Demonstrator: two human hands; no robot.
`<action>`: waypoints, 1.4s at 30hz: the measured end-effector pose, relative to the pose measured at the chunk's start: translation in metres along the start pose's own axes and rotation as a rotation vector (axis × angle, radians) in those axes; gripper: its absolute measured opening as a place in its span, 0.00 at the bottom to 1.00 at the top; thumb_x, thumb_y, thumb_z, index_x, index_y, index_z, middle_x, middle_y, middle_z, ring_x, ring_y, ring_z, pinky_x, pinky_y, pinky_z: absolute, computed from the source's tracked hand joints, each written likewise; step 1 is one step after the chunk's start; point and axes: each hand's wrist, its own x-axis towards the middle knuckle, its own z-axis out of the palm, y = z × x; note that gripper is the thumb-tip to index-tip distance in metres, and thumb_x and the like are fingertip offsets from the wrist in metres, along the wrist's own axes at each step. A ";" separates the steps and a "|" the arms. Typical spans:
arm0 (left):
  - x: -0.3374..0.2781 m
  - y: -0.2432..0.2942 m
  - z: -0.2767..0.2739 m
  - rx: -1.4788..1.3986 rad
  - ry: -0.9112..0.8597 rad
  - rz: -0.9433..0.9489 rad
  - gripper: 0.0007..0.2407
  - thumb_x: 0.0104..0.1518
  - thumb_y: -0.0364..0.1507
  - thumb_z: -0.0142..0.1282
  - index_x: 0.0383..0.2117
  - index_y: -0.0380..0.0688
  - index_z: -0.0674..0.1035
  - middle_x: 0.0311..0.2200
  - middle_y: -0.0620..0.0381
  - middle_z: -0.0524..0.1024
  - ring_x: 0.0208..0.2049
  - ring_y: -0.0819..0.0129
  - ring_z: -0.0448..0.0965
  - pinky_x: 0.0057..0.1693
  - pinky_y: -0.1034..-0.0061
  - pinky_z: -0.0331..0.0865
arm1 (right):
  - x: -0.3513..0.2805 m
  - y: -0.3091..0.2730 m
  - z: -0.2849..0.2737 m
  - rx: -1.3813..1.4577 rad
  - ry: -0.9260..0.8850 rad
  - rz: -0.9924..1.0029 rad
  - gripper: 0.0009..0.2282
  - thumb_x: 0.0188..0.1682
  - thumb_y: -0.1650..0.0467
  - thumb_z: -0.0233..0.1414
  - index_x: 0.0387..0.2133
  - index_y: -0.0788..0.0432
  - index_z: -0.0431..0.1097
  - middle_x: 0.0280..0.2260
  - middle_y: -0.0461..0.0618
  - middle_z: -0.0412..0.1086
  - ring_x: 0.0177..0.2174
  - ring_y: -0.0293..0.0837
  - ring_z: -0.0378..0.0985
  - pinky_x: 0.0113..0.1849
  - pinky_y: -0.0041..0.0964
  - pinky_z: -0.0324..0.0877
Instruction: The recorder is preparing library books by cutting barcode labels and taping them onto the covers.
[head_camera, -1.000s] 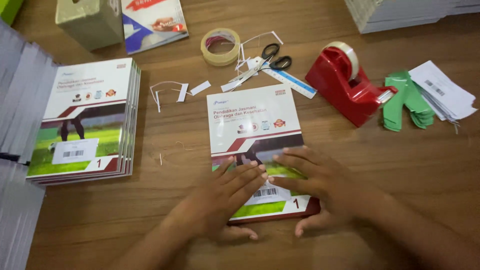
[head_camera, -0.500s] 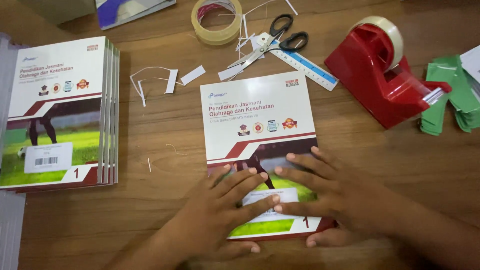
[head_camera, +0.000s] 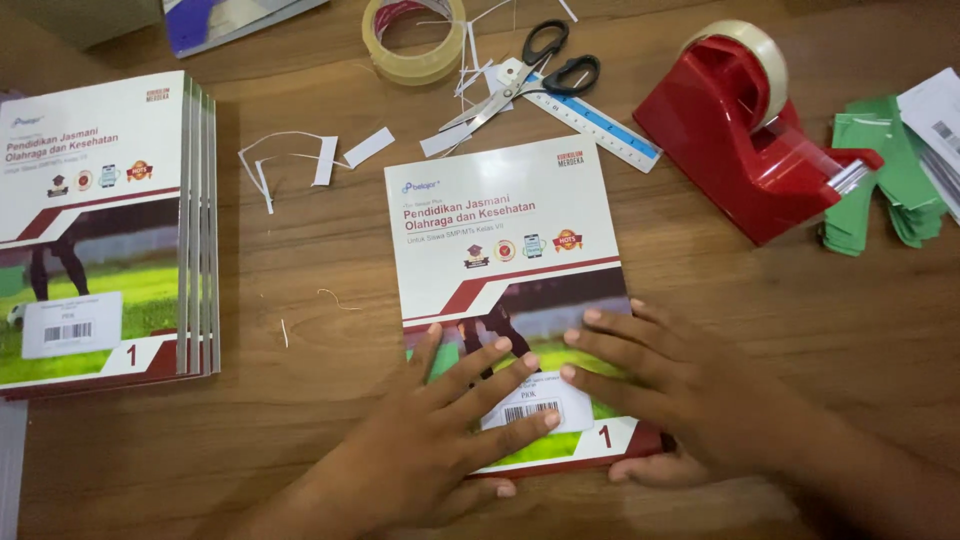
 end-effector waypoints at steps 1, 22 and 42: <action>-0.001 0.000 0.002 0.001 0.015 0.001 0.26 0.59 0.47 0.54 0.64 0.62 0.70 0.68 0.51 0.62 0.71 0.51 0.53 0.69 0.35 0.39 | -0.001 0.001 0.000 -0.001 -0.006 0.007 0.40 0.36 0.46 0.65 0.60 0.50 0.65 0.64 0.52 0.58 0.65 0.55 0.56 0.62 0.59 0.53; -0.013 -0.004 0.003 -0.038 0.211 -0.057 0.33 0.52 0.50 0.66 0.57 0.39 0.73 0.55 0.49 0.76 0.59 0.56 0.74 0.67 0.50 0.59 | -0.021 -0.008 0.003 0.102 0.056 -0.098 0.13 0.44 0.62 0.64 0.40 0.51 0.77 0.45 0.48 0.73 0.53 0.52 0.73 0.56 0.63 0.61; -0.007 -0.012 -0.004 -0.034 0.256 0.276 0.16 0.58 0.39 0.67 0.34 0.35 0.83 0.37 0.51 0.83 0.40 0.57 0.83 0.46 0.66 0.78 | -0.033 0.014 -0.040 0.012 0.390 0.198 0.12 0.40 0.67 0.64 0.35 0.56 0.74 0.40 0.47 0.76 0.45 0.47 0.78 0.54 0.50 0.67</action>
